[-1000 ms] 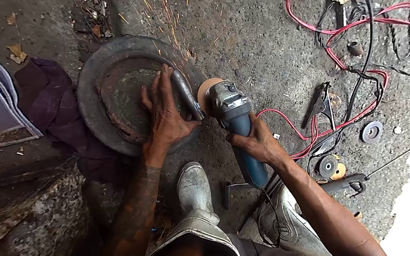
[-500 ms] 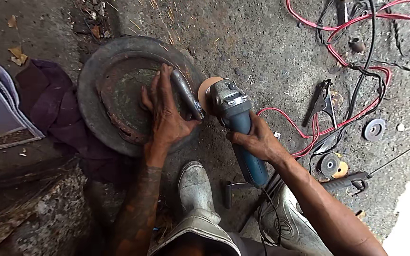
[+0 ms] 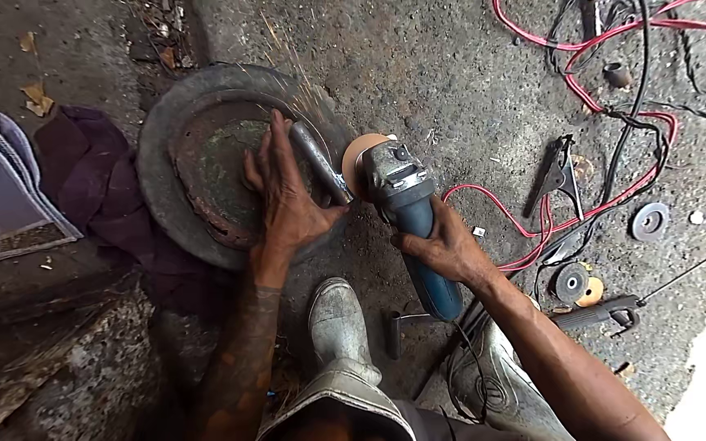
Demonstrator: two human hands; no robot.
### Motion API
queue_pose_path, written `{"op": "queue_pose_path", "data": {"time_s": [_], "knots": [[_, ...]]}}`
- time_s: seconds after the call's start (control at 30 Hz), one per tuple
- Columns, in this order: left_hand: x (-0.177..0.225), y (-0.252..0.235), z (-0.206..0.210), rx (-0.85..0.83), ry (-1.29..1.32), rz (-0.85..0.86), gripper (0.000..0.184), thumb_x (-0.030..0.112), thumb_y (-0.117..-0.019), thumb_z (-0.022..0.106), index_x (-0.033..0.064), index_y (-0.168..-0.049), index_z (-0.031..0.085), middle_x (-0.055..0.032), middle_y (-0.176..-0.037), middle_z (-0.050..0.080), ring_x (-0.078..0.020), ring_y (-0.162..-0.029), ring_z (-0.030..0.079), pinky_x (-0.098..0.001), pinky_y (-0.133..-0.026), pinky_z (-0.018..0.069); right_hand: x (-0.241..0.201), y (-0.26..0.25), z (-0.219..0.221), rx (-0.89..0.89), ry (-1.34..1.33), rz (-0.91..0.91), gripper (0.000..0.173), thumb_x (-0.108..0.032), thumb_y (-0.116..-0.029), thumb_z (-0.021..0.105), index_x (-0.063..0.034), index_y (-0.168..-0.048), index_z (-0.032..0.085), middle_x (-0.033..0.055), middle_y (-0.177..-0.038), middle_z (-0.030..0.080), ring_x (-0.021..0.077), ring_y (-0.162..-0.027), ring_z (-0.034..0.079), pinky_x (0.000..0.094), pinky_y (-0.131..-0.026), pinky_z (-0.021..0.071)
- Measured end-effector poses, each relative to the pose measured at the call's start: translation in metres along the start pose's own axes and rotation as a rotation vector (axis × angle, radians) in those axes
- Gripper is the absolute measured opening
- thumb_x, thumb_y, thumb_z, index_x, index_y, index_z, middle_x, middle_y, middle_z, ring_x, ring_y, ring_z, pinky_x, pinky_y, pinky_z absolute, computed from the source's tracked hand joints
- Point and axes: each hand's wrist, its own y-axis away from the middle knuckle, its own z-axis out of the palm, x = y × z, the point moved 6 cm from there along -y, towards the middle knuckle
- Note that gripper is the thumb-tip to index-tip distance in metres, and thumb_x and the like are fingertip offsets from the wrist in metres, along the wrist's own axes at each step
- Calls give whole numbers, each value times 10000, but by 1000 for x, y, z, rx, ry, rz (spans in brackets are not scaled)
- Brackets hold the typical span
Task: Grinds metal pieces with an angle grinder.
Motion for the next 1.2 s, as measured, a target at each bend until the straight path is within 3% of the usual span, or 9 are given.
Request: {"op": "queue_pose_path", "data": {"time_s": [0.17,0.67,0.8,1.2], "knots": [[1,0,0,-12,-10,-12,1532,583,-497,904,14,-1634,49,-204,-1634,330,-347,-1530,283,-674,-1214,-16,5,-6,-4,26,-67,13,527,-338,-768,771,-111,-1202,575,21,-847,701,124,-686,701,343,-600,605],[0,-2,1,-43,-36,-52,1572,602,-479,901,16,-1636,12,-199,-1634,327,-346,-1525,287,-655,-1220,-12,0,-4,-1,-26,-51,-26,523,-334,-749,776,-117,-1180,577,2,-843,697,103,-693,696,317,-607,603],[1,-2,1,-28,-32,-42,1548,584,-486,902,31,-1638,28,-183,-1628,349,-340,-1518,302,-661,-1217,-1,0,-7,-3,-16,-102,-20,493,-287,-766,775,-113,-1185,584,16,-846,706,115,-686,701,319,-597,605],[1,0,1,14,-12,-2,1491,561,-508,899,15,-1629,82,-189,-1619,362,-361,-1514,306,-689,-1207,19,-3,-10,-2,-17,-42,-29,508,-327,-757,765,-123,-1185,582,8,-841,697,109,-689,697,329,-591,601]]}}
